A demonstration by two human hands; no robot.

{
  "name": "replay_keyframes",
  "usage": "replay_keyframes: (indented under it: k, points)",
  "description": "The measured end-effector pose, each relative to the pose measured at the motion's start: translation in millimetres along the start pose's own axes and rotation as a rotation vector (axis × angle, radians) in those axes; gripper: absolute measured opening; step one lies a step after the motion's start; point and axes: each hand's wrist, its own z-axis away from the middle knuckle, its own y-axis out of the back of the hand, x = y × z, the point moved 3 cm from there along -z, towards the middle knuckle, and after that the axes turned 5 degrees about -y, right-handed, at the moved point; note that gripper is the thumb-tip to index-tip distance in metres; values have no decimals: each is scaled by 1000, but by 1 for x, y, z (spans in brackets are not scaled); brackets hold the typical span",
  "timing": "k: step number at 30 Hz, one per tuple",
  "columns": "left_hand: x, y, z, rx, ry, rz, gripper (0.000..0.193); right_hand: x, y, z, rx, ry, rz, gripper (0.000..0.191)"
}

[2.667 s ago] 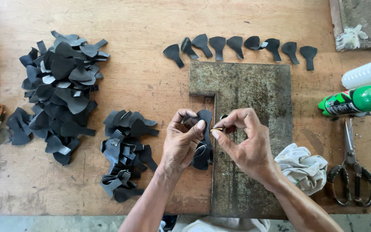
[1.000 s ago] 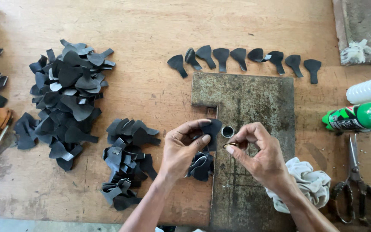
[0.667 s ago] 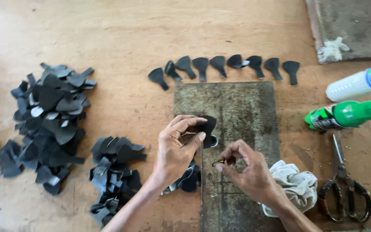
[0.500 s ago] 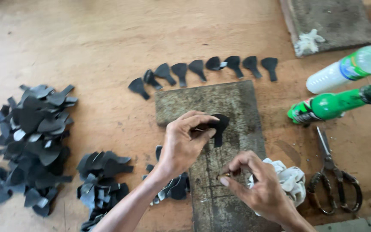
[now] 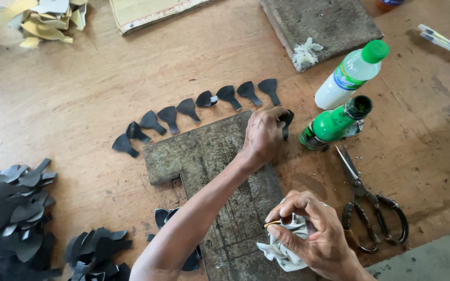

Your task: The person repeatedly rubs the edges of small black rubber pieces with a small yellow tool on a wooden workbench. They pick each piece from a pile, rub it, and place it in a growing row on the table. The process is repeated for multiple pieces throughout the clip.

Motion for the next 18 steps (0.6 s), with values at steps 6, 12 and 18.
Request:
replay_keyframes:
  k: [6, 12, 18]
  points:
    - [13, -3, 4, 75, -93, -472, 21, 5, 11, 6, 32, -82, -168, 27]
    - [49, 38, 25, 21, -134, -177, 23, 5, 17, 9, 105, -33, -214, 29]
    - [84, 112, 74, -21, -259, 146, 9, 6, 9, 4, 138, -158, 46, 29]
